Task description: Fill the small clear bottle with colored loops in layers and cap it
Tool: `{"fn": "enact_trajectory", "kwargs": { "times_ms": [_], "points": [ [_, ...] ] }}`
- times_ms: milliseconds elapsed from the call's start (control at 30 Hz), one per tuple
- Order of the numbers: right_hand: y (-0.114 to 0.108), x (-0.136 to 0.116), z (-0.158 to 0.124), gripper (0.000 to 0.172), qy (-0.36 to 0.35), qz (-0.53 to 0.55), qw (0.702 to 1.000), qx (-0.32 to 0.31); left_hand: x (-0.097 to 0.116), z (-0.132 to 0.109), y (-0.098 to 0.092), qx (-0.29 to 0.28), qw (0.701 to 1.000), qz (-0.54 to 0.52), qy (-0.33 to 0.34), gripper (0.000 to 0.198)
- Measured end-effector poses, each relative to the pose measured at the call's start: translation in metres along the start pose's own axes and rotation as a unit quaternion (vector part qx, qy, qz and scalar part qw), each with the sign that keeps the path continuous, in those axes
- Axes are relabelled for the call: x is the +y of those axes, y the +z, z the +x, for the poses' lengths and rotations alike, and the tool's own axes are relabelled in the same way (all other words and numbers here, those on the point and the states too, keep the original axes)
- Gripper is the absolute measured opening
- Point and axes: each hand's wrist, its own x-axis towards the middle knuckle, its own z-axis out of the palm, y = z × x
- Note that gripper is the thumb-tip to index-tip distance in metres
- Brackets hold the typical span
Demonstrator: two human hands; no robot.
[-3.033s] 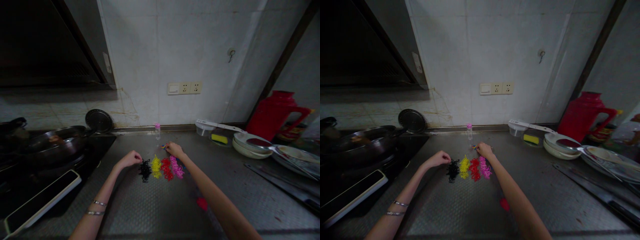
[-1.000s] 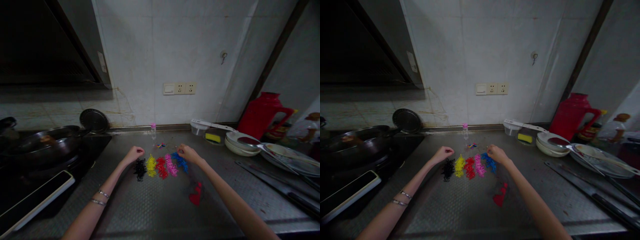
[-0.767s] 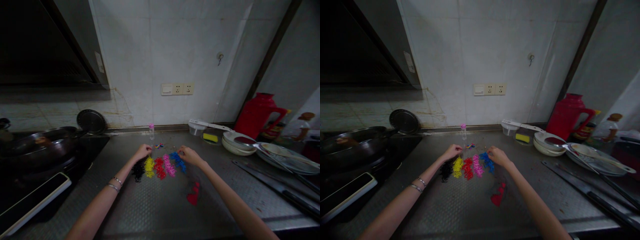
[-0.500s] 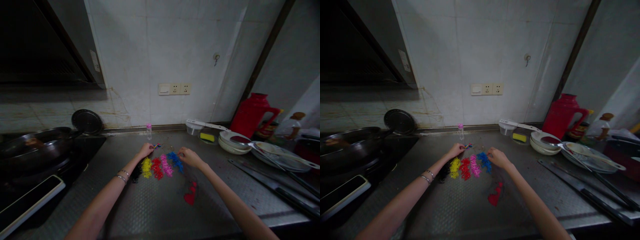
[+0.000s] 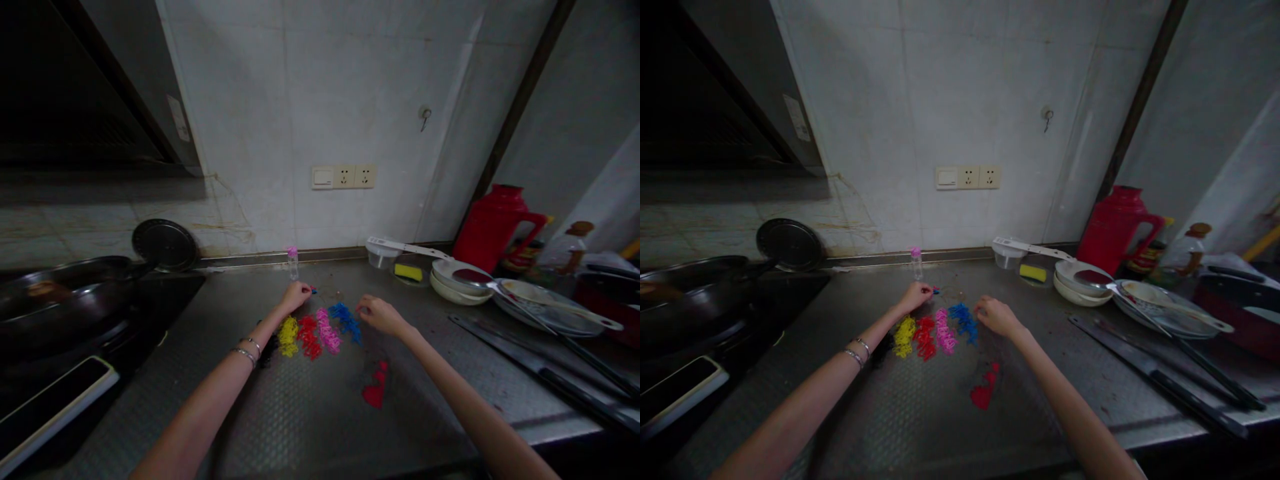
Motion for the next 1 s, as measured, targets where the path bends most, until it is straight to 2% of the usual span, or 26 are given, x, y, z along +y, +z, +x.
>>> {"fn": "enact_trajectory", "kwargs": {
  "times_ms": [67, 233, 300, 367, 467, 567, 600, 667, 733, 867, 1000],
  "points": [
    [-0.001, -0.001, 0.001, 0.023, 0.002, -0.001, 1.0, 0.001, 0.012, 0.0, 0.003, -0.007, 0.999, -0.018, 0.027, 0.026],
    [-0.002, -0.007, 0.009, 0.023, 0.003, -0.002, 1.0, 0.017, 0.051, -0.01, 0.014, -0.072, 0.99, -0.068, 0.101, 0.023],
    [-0.002, -0.009, 0.012, 0.023, 0.003, 0.0, 1.0, 0.02, 0.06, -0.014, 0.015, -0.085, 0.984, -0.105, 0.113, 0.026],
    [-0.002, -0.009, 0.014, 0.023, 0.003, 0.002, 1.0, 0.022, 0.06, -0.017, 0.012, -0.073, 0.984, -0.129, 0.097, 0.031],
    [0.001, -0.006, 0.017, 0.024, 0.006, 0.001, 1.0, 0.024, 0.043, -0.017, 0.001, -0.031, 0.989, -0.14, 0.037, 0.037],
    [0.005, -0.005, 0.023, 0.025, 0.006, -0.004, 0.999, 0.033, 0.013, -0.016, -0.015, 0.018, 0.986, -0.162, -0.039, 0.039],
    [0.006, -0.005, 0.026, 0.025, 0.004, -0.005, 0.999, 0.038, 0.001, -0.016, -0.02, 0.031, 0.982, -0.176, -0.064, 0.04],
    [0.008, -0.006, 0.034, 0.026, -0.002, -0.008, 0.999, 0.042, -0.021, -0.019, -0.03, 0.072, 0.963, -0.206, -0.157, 0.043],
    [0.008, -0.009, 0.044, 0.026, -0.005, -0.011, 0.999, 0.039, -0.041, -0.022, -0.038, 0.108, 0.94, -0.25, -0.206, 0.046],
    [0.008, -0.016, 0.069, 0.024, 0.001, -0.019, 1.0, 0.015, -0.067, -0.028, -0.045, 0.146, 0.92, -0.289, -0.222, 0.053],
    [0.016, -0.029, 0.094, 0.028, -0.01, 0.011, 1.0, 0.015, -0.071, -0.03, -0.041, 0.153, 0.93, -0.26, -0.208, 0.056]
  ]
}}
